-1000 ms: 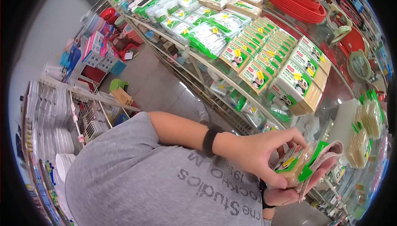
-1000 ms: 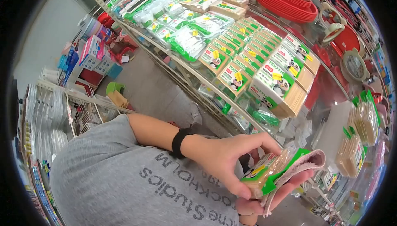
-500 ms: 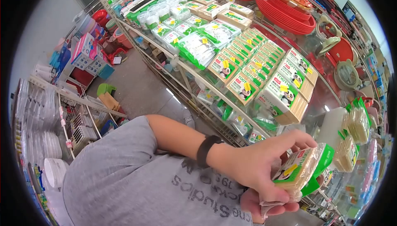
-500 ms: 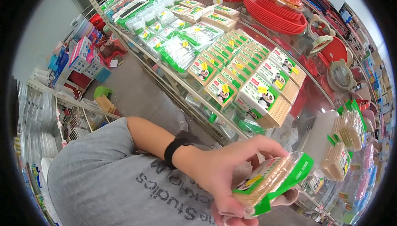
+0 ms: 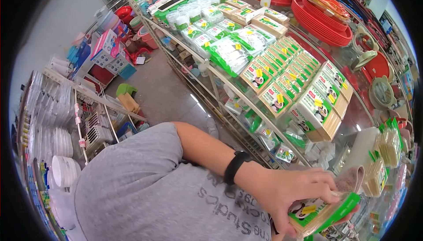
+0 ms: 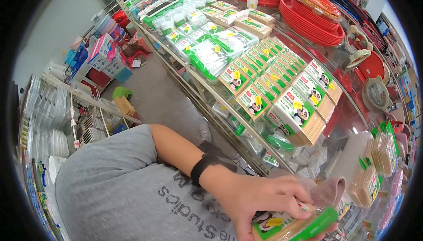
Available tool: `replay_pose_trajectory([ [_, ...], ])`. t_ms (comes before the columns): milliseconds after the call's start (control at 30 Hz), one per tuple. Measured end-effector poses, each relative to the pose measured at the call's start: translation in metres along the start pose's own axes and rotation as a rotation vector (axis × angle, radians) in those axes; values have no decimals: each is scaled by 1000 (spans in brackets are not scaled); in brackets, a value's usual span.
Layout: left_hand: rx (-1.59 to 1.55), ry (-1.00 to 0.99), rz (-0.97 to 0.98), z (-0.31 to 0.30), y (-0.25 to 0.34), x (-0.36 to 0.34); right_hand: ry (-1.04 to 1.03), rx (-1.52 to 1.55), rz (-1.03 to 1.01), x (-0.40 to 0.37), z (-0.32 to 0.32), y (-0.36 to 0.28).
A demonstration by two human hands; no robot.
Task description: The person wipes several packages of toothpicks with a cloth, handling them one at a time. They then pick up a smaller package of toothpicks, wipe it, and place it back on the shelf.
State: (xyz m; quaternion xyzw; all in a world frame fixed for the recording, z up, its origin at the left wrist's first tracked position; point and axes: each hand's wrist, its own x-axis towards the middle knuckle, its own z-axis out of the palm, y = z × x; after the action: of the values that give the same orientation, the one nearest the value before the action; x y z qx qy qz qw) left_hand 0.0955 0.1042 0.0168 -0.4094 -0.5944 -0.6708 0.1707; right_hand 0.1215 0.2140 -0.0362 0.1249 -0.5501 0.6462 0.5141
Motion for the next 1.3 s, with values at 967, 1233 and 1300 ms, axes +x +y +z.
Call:
replay_pose_trajectory([
  [967,43,-94,40,-18,-13,-10,-215,81,360,20,-7,20],
  [1233,75,-135,-14,-20,-18,-30,-232,101,444,25,1,26],
  [1300,69,-154,16,-21,-19,-33,-234,107,469,23,5,27],
])
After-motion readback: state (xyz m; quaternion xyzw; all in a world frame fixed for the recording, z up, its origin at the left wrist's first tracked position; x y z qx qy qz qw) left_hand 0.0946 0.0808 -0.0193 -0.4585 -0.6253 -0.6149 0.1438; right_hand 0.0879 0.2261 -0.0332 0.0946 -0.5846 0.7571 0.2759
